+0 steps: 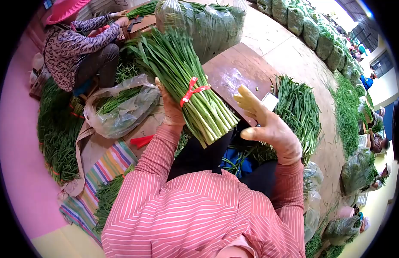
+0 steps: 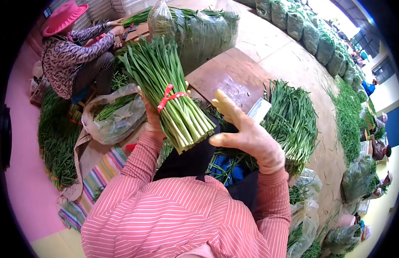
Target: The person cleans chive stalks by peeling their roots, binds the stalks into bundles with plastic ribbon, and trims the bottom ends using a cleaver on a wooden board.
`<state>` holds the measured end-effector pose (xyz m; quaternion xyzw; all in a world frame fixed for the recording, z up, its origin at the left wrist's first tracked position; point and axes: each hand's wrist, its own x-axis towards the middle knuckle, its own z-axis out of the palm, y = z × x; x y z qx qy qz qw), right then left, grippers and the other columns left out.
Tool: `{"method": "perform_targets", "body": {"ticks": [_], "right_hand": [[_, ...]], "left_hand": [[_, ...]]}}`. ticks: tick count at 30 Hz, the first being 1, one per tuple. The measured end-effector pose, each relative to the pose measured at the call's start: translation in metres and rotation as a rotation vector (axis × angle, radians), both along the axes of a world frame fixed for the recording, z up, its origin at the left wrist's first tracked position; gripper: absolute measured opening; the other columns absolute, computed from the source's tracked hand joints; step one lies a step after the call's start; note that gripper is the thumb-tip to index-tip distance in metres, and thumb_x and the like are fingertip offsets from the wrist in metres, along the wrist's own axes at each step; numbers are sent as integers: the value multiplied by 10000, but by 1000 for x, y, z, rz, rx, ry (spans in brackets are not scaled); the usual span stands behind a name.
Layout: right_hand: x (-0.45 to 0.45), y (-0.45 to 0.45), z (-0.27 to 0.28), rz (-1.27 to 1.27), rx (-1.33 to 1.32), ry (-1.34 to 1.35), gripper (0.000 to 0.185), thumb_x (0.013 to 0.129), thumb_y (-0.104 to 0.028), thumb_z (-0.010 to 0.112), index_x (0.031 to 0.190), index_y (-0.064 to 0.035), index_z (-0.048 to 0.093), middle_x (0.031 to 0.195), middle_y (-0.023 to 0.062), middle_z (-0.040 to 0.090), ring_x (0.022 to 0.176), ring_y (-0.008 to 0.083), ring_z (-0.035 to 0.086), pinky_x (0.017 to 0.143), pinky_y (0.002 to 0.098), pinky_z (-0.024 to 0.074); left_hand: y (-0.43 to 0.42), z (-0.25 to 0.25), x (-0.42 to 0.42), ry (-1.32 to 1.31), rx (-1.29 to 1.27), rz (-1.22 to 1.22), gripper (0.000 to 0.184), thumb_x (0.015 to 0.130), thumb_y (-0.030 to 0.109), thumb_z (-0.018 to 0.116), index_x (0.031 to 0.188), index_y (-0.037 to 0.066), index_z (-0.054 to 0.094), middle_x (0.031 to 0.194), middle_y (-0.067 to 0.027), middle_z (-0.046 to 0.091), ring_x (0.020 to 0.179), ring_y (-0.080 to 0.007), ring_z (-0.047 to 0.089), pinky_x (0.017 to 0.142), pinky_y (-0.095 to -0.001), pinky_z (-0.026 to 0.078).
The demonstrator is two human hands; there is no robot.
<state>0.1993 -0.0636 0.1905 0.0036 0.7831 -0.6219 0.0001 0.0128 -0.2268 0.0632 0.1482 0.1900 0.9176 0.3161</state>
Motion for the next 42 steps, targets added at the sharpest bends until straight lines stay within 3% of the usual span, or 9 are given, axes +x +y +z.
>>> {"method": "perform_targets", "body": {"ticks": [8, 12, 16, 17, 23, 27, 29, 35, 42], "right_hand": [[-36, -42, -38, -186, 618, 235, 1213, 599, -186, 864, 1462, 39, 41, 1392, 225, 386, 1294, 274, 391, 1075, 308, 296], [-43, -44, -62, -216, 371, 180, 1200, 589, -188, 842, 1475, -24, 49, 1370, 272, 393, 1261, 354, 437, 1047, 361, 352], [-46, -53, -46, -268, 175, 92, 987, 611, -51, 810, 1429, -20, 260, 1277, 148, 504, 1155, 236, 502, 979, 361, 430], [-41, -55, -38, -333, 266, 8, 956, 657, -88, 807, 1440, -83, 259, 1213, 126, 537, 989, 203, 584, 750, 303, 524], [-78, -84, -17, -212, 790, 486, 887, 675, -99, 793, 1419, -25, 315, 1380, 131, 433, 1222, 220, 455, 1013, 338, 384], [-101, -141, -35, 85, 822, 427, 889, 613, 1, 755, 1398, -21, 339, 1314, 182, 496, 1168, 296, 528, 975, 365, 433], [-109, -176, -54, 265, 887, 346, 980, 577, -14, 776, 1424, -32, 285, 1237, 218, 532, 1099, 351, 564, 931, 379, 465], [-122, -227, -80, 522, 810, 470, 1035, 571, -78, 821, 1435, -28, 253, 1311, 263, 445, 1190, 407, 461, 1006, 420, 388], [-103, -128, -70, 30, 559, 198, 637, 813, 17, 656, 1387, -5, 382, 1408, 164, 426, 1293, 249, 421, 1080, 364, 312]], "left_hand": [[14, 12, -6, 70, 105, 135, 732, 880, 669, 377, 1361, 118, 420, 1349, -77, 479, 1202, -239, 492, 1031, -389, 403], [11, 28, -1, 158, 30, 196, 730, 904, 650, 352, 1379, 97, 392, 1341, -87, 483, 1194, -215, 502, 1035, -396, 394], [5, 33, -16, 370, 37, 308, 717, 909, 596, 423, 1403, 82, 352, 1368, -83, 452, 1245, -205, 450, 1050, -380, 370], [6, 28, -26, 344, 33, 443, 720, 907, 577, 456, 1414, 81, 334, 1388, -76, 429, 1270, -208, 424, 1057, -374, 360], [-91, 32, 4, 489, 177, 440, 1042, 764, 682, 579, 1487, 108, 95, 1467, -86, 290, 1305, -269, 359, 1085, -424, 303], [-145, -45, 2, 505, -298, 771, 648, 903, 501, 528, 1343, 42, 401, 1318, -115, 490, 1227, -271, 460, 1083, -420, 333], [-185, 4, 26, 88, 66, 682, 662, 900, 504, 532, 1356, 46, 390, 1329, -124, 482, 1225, -261, 468, 1079, -421, 348], [-262, -52, 34, -223, -77, 941, 707, 867, 505, 581, 1372, 51, 385, 1336, -111, 495, 1198, -278, 496, 1063, -435, 360], [-364, -73, 69, -487, -385, 1287, 671, 880, 549, 527, 1334, 63, 439, 1315, -94, 508, 1181, -259, 492, 1066, -410, 348]]}}
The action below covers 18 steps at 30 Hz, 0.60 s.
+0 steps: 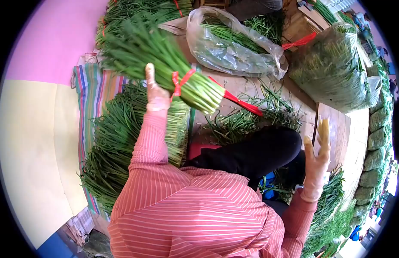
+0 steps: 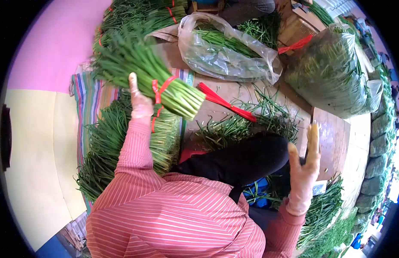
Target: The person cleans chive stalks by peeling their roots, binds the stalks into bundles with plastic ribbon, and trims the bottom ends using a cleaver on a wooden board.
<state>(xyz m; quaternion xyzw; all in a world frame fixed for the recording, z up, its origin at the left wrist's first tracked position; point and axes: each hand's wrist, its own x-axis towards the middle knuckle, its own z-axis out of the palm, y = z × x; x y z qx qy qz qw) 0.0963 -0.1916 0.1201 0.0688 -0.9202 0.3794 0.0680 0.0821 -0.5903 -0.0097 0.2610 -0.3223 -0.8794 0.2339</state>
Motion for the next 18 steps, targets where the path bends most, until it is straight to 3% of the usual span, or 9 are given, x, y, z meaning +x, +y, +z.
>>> {"method": "perform_targets", "body": {"ticks": [3, 4, 6, 8, 9, 12, 15, 17, 18], "right_hand": [[13, 8, -17, -22, -51, -45, 595, 813, 19, 653, 1362, -4, 423, 1377, 155, 466, 1283, 248, 433, 1074, 356, 317], [13, -7, -11, 87, 137, 44, 584, 800, 2, 672, 1341, -1, 450, 1341, 156, 500, 1248, 260, 467, 1061, 355, 338], [10, -55, 3, 224, 192, 68, 614, 758, -67, 726, 1309, 21, 470, 1291, 211, 517, 1209, 318, 493, 1032, 374, 374], [1, -89, 2, 403, 221, 166, 744, 703, -126, 771, 1336, 35, 414, 1267, 235, 512, 1172, 387, 494, 1013, 407, 384], [0, -104, 3, 425, 276, 171, 912, 647, -194, 810, 1394, 1, 324, 1314, 216, 464, 1207, 388, 450, 1007, 434, 374], [-4, -123, 9, 338, 569, 232, 1129, 535, -337, 852, 1442, -69, 235, 1414, 173, 336, 1263, 398, 359, 1006, 495, 337], [-7, -110, 16, 136, 678, 263, 1174, 487, -283, 881, 1446, -84, 234, 1430, 177, 317, 1276, 422, 350, 1002, 503, 350], [-10, -88, 12, 131, 474, 382, 1143, 517, -175, 871, 1443, -44, 214, 1397, 244, 344, 1239, 436, 403, 998, 452, 388], [-9, -80, 14, 92, 364, 303, 1117, 537, -141, 857, 1443, -37, 212, 1366, 254, 376, 1219, 428, 428, 988, 439, 401]], "left_hand": [[-18, -12, 13, 123, 76, -5, 626, 909, 509, 504, 1340, 62, 429, 1317, -99, 503, 1179, -263, 494, 1066, -424, 348], [-11, -13, 15, 126, 22, 26, 603, 921, 489, 496, 1339, 60, 426, 1316, -100, 504, 1173, -259, 499, 1060, -421, 360], [12, 4, 13, 91, 22, -26, 617, 913, 498, 508, 1341, 62, 420, 1311, -96, 508, 1176, -251, 503, 1044, -416, 385], [43, 18, 0, 116, 30, -76, 632, 906, 499, 520, 1344, 56, 413, 1304, -103, 512, 1172, -248, 512, 1039, -408, 394], [58, 21, -9, 159, 30, -119, 641, 903, 498, 528, 1348, 51, 408, 1301, -107, 513, 1167, -248, 518, 1038, -404, 395], [109, 58, -26, 366, 194, -358, 644, 884, 481, 570, 1332, 41, 430, 1259, -101, 544, 1127, -226, 550, 1025, -386, 409], [148, 97, -37, 503, 316, -516, 614, 865, 478, 604, 1280, 40, 492, 1182, -80, 594, 1058, -190, 594, 974, -350, 457], [165, 106, -43, 562, 361, -600, 582, 842, 420, 665, 1252, 38, 509, 1151, -55, 600, 1015, -156, 600, 903, -296, 495], [175, 110, -44, 560, 302, -589, 581, 837, 407, 678, 1250, 35, 508, 1145, -43, 595, 1003, -143, 593, 898, -290, 488]]}}
